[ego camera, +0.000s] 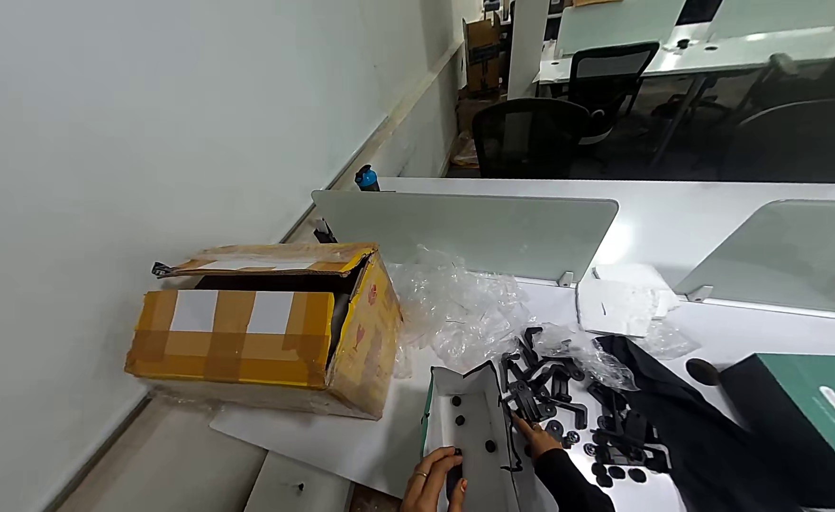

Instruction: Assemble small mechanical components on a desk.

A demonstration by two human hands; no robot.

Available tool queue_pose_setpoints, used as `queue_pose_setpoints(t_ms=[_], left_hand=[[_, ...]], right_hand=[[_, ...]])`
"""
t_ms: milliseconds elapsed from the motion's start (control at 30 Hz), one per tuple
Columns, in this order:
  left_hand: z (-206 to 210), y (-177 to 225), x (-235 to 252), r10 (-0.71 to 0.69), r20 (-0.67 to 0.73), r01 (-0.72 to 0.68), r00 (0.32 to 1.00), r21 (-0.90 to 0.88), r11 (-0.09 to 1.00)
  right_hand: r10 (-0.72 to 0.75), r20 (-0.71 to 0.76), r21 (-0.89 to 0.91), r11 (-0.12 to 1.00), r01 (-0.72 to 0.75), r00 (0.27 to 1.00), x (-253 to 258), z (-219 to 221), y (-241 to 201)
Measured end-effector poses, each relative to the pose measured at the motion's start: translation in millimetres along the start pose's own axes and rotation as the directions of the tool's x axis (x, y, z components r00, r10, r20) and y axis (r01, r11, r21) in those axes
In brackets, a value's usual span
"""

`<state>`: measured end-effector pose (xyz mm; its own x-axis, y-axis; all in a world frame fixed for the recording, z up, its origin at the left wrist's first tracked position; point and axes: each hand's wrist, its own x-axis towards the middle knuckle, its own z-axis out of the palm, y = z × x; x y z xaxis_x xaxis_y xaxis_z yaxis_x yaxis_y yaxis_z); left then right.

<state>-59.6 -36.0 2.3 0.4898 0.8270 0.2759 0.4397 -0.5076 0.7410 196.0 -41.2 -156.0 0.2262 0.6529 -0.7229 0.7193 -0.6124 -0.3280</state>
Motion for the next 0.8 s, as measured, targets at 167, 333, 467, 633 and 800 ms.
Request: queue_pose_setpoints(t_ms=[167,333,467,633,800], left_hand=[[3.4,-0.6,7.3,0.045,0.011,-0.044,0.999,-0.032,0.999],[5.9,-3.7,11.5,0.080,0.033,-0.078,0.996,-0.062,0.995],[10.4,-8.1,12.3,0.113,0.039,-0.110,0.993,-0.068,0.992],[15.6,-7.7,16.3,0.155,0.074,-0.149,0.985,-0.078,0.986],[20.4,-9.0,18.5,0.165,0.123,-0.155,0.979,-0.087,0.984]], right_hand=[[-0.040,-0.006,-0.012,0.999,0.039,0.999,-2.5,7.4,14.3],[-0.404,-0.635,-0.117,0.893,0.435,0.658,-28.9,51.5,37.4],[-0.715,-0.301,-0.212,0.695,0.687,0.631,-64.5,91.8,51.7],[-0.789,-0.150,-0.310,0.610,0.729,0.596,-47.3,136.0,90.9],[-0.781,-0.280,-0.282,0.623,0.730,0.559,-47.8,136.0,89.8]])
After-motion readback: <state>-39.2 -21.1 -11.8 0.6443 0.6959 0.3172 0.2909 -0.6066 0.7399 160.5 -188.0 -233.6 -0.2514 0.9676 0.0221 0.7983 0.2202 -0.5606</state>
